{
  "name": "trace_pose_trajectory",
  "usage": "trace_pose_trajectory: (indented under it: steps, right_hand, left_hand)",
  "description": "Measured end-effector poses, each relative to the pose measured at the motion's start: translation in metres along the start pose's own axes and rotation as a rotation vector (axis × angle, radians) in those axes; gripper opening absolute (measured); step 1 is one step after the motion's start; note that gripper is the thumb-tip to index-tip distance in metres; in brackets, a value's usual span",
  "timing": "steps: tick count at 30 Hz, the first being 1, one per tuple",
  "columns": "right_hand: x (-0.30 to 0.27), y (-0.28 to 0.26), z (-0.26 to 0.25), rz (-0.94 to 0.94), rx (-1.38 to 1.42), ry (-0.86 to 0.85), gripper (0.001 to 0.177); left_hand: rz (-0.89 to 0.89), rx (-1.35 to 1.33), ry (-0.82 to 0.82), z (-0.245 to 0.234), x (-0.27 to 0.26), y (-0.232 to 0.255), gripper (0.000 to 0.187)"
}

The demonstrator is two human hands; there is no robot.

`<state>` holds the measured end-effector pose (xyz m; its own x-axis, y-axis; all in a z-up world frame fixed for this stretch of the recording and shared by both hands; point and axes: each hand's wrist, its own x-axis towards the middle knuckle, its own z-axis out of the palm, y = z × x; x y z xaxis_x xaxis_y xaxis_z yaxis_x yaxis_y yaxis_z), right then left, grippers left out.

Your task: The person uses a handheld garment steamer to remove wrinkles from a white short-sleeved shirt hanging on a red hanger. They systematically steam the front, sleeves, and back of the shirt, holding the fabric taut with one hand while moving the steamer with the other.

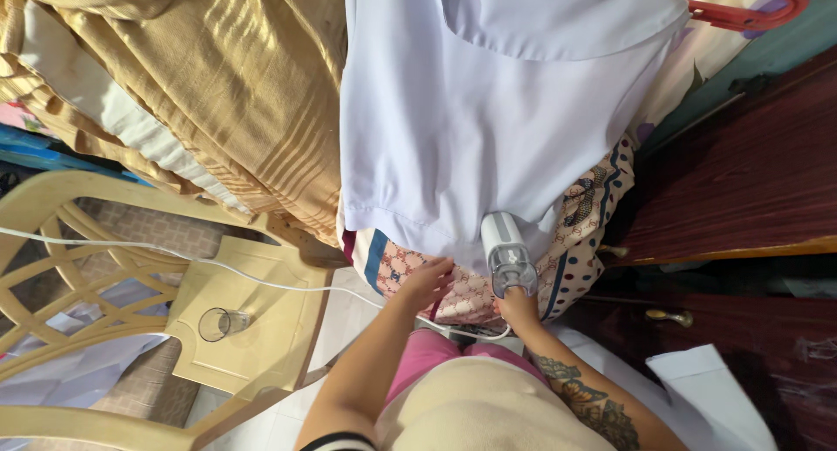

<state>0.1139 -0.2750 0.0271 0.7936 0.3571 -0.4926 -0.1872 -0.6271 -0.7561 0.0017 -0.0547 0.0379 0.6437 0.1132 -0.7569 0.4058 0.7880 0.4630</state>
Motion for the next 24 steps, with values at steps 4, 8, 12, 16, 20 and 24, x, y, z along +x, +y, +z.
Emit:
trace_pose_trajectory:
  steps: [4,8,12,16,20,24]
  right_hand:
    - [-0.013,-0.044,0.003,-0.036,-0.015,0.027,0.022]
    - [-0.002,-0.114,-0.007,-0.016,-0.026,0.082,0.028]
    - [-0.005,-0.157,-0.012,-0.079,0.109,0.158,0.031]
    - [-0.031,-0.151,-0.001,-0.011,0.030,0.138,0.034]
    - [-0.025,-0.156,-0.001,-0.007,-0.198,0.111,0.041]
    - [0.004,-0.198,-0.015,-0.082,0.214,0.197,0.027]
  left_hand:
    - [0.137,-0.146,-0.099,0.012,0.049,-0.018,0.031]
    - [0.276,-0.245,-0.006,0.024,0.061,-0.026,0.036]
    - [0.052,-0.286,0.118,0.029,0.052,-0.012,0.036]
    - [0.103,-0.223,0.043,0.017,0.047,-0.004,0.033]
    - [0.063,0.012,0.095,0.000,0.052,-0.005,0.031]
    - [0.057,-0.034,0.088,-0.004,0.056,-0.003,0.027]
